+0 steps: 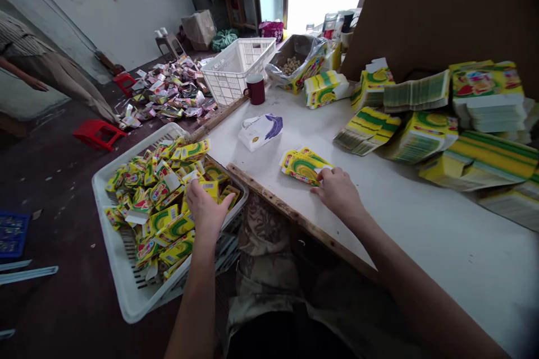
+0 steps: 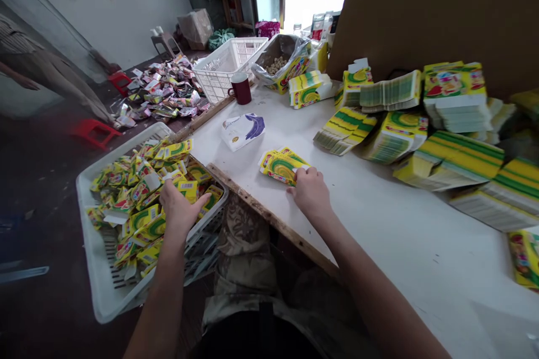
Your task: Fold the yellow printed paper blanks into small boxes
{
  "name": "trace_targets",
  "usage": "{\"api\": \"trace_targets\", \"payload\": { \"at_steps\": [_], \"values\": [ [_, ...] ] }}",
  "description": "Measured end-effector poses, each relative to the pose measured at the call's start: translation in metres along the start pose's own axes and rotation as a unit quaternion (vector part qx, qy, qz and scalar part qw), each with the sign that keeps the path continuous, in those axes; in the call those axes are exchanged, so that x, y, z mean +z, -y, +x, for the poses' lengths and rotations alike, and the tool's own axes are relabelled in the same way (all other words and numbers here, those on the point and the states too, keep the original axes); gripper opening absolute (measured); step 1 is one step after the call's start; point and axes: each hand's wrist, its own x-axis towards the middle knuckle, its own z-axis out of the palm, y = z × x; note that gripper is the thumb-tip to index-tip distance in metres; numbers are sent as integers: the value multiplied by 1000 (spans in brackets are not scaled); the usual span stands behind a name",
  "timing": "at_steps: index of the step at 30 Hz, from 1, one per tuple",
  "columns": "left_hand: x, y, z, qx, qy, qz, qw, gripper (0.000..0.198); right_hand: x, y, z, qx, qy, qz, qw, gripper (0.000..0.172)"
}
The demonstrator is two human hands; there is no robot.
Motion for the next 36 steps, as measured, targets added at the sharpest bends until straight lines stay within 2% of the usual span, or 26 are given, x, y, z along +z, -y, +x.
{"api": "trace_targets", "payload": {
  "at_steps": [3,7,12,15,17,20,22,24,26,28,30,32,34,36],
  "values": [
    [7,6,-4,9,8,-25,1000,84,11,-4,0,-1,-8,-6,1000,15],
    [13,-24,-30,43,12,-155,987,65,14,-7,1,-2,-14,8,1000,25],
    [9,-61,-57,71,110,-314,940,51,11,-7,4,2,-15,46,999,24],
    [6,-68,-65,31,176,-382,907,46,3,-2,-1,3,-30,84,996,24],
    [8,-70,-68,-18,224,-449,865,51,-6,5,-10,2,-33,116,993,21],
    [13,-78,-70,-53,247,-579,775,67,-21,23,-32,-21,-13,219,976,21],
    [13,-90,-71,-61,235,-654,717,70,-26,39,-51,-49,35,310,949,25],
    [9,-103,-71,-85,219,-704,671,67,-28,55,-70,-68,88,367,924,25],
    [3,-115,-68,-123,199,-740,630,58,-28,67,-85,-71,104,405,906,24],
    [-4,-123,-63,-162,170,-761,605,47,-29,75,-94,-78,95,447,886,23],
    [-7,-125,-60,-202,149,-749,614,45,-30,79,-98,-100,96,468,873,19],
    [-6,-123,-60,-225,152,-711,649,51,-30,79,-97,-109,110,471,868,19],
    [-3,-118,-64,-212,176,-683,676,60,-29,77,-94,-84,116,484,863,25],
    [2,-111,-68,-180,208,-675,684,63,-28,72,-90,-54,106,504,855,28]
  ]
}}
